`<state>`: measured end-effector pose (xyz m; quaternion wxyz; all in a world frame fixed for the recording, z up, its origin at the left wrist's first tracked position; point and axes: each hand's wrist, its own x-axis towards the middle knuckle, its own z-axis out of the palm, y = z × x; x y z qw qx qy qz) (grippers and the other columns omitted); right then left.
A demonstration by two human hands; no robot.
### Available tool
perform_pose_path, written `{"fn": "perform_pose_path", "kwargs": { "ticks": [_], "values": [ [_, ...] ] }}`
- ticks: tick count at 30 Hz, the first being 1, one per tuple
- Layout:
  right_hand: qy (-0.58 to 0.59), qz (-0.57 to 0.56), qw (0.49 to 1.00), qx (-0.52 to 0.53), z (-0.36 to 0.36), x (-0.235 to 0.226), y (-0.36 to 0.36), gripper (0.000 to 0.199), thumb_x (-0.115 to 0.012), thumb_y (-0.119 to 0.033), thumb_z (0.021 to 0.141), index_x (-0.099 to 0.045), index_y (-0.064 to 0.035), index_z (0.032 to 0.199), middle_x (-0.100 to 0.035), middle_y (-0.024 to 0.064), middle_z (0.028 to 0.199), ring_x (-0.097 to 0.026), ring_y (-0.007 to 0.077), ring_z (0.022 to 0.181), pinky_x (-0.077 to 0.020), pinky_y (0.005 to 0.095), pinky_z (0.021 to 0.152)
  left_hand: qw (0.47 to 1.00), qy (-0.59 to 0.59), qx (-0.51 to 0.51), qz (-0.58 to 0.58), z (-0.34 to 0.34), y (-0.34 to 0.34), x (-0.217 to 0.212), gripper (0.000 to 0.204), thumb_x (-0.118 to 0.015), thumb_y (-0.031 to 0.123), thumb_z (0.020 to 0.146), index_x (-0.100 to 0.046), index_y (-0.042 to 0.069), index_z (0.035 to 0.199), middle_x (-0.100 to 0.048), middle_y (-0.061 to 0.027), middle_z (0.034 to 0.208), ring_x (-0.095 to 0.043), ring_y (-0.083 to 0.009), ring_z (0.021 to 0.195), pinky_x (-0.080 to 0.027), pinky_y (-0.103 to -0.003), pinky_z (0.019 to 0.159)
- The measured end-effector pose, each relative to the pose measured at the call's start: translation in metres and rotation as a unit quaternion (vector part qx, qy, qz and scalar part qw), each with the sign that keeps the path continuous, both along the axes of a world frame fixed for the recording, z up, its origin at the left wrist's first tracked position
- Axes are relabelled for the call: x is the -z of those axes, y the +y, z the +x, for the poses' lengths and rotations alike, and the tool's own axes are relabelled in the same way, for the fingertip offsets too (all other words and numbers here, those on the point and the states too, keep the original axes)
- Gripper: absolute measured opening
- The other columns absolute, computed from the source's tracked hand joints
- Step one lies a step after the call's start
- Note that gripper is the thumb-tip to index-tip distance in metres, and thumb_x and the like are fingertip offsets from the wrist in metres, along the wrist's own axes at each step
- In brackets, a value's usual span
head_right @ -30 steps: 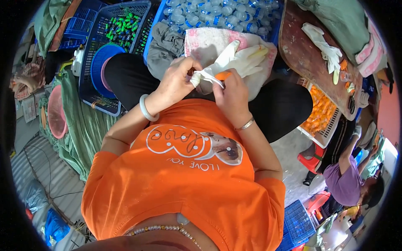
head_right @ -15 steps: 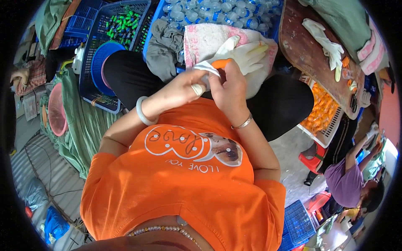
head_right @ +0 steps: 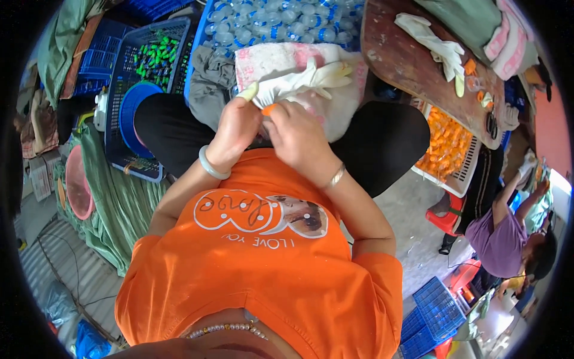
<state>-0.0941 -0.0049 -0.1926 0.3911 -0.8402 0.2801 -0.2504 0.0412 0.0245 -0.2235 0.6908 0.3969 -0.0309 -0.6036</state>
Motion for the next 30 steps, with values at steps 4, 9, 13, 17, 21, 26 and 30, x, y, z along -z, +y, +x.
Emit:
{"fn": "perform_pose_path", "kwargs": {
  "ticks": [4, 9, 13, 17, 21, 26, 30],
  "values": [
    [-0.347, 0.578, 0.694, -0.253, -0.009, -0.094, 0.014, 0.047, -0.053, -0.028, 0.094, -0.039, 0.0101, 0.119, -0.058, 0.0244, 0.109, -0.059, 0.0287, 0.102, -0.0508, 0.0366, 0.077, 0.975, 0.167, 0.146, -0.006, 0.011, 0.013, -0.019, 0.042, -0.040, 0.023, 0.096, -0.046, -0.005, 0.127, -0.053, -0.0132, 0.124, -0.054, -0.0232, 0.109, -0.044, -0.036, 0.091],
    [-0.309, 0.474, 0.795, -0.220, -0.029, -0.093, 0.004, 0.045, -0.056, -0.025, 0.090, -0.042, 0.0084, 0.117, -0.058, 0.0215, 0.104, -0.059, 0.0276, 0.097, -0.0497, 0.0355, 0.074, 0.994, -0.064, 0.075, -0.050, 0.002, 0.007, -0.001, 0.045, -0.032, 0.026, 0.100, -0.040, -0.006, 0.131, -0.050, -0.0149, 0.131, -0.048, -0.0259, 0.121, -0.038, -0.038, 0.102],
    [-0.260, 0.379, 0.866, -0.196, -0.042, -0.090, 0.001, 0.043, -0.059, -0.023, 0.087, -0.045, 0.0066, 0.115, -0.057, 0.0186, 0.099, -0.059, 0.0264, 0.091, -0.0485, 0.0343, 0.070, 0.997, -0.033, 0.045, -0.060, 0.001, 0.006, -0.022, 0.049, -0.028, 0.030, 0.101, -0.037, -0.006, 0.133, -0.046, -0.0161, 0.134, -0.045, -0.0254, 0.124, -0.036, -0.037, 0.103],
    [-0.223, 0.276, 0.917, -0.184, -0.030, -0.081, -0.003, 0.042, -0.062, -0.020, 0.083, -0.047, 0.0048, 0.113, -0.056, 0.0156, 0.094, -0.059, 0.0253, 0.086, -0.0474, 0.0332, 0.067, 0.993, -0.030, 0.079, -0.088, 0.002, -0.001, -0.035, 0.051, -0.023, 0.030, 0.101, -0.031, -0.006, 0.137, -0.043, -0.0168, 0.137, -0.042, -0.0262, 0.128, -0.036, -0.039, 0.105],
    [-0.178, 0.170, 0.951, -0.185, -0.019, -0.066, -0.006, 0.041, -0.065, -0.017, 0.079, -0.050, 0.0031, 0.112, -0.056, 0.0127, 0.090, -0.058, 0.0241, 0.080, -0.0463, 0.0320, 0.063, 0.990, 0.033, 0.089, -0.106, 0.003, 0.003, -0.034, 0.052, -0.023, 0.030, 0.101, -0.029, -0.006, 0.138, -0.041, -0.0170, 0.139, -0.041, -0.0265, 0.129, -0.034, -0.039, 0.106],
    [-0.087, -0.035, 0.993, 0.067, 0.005, -0.014, -0.006, 0.017, -0.066, -0.005, 0.079, -0.057, -0.0021, 0.094, -0.057, 0.0092, 0.091, -0.057, 0.0205, 0.069, -0.0458, 0.0317, 0.064, 0.968, 0.145, 0.100, -0.176, 0.002, 0.012, -0.032, 0.051, -0.027, 0.034, 0.101, -0.035, -0.003, 0.134, -0.045, -0.0148, 0.135, -0.043, -0.0261, 0.125, -0.034, -0.038, 0.106],
    [-0.056, -0.085, 0.982, 0.157, 0.015, 0.008, -0.005, 0.016, -0.066, -0.007, 0.080, -0.056, -0.0019, 0.092, -0.054, 0.0094, 0.084, -0.054, 0.0213, 0.067, -0.0442, 0.0303, 0.062, 0.985, 0.090, 0.068, -0.133, -0.005, 0.009, -0.036, 0.053, -0.027, 0.037, 0.100, -0.037, -0.003, 0.133, -0.047, -0.0142, 0.133, -0.044, -0.0257, 0.124, -0.034, -0.037, 0.105]
  ]
}}
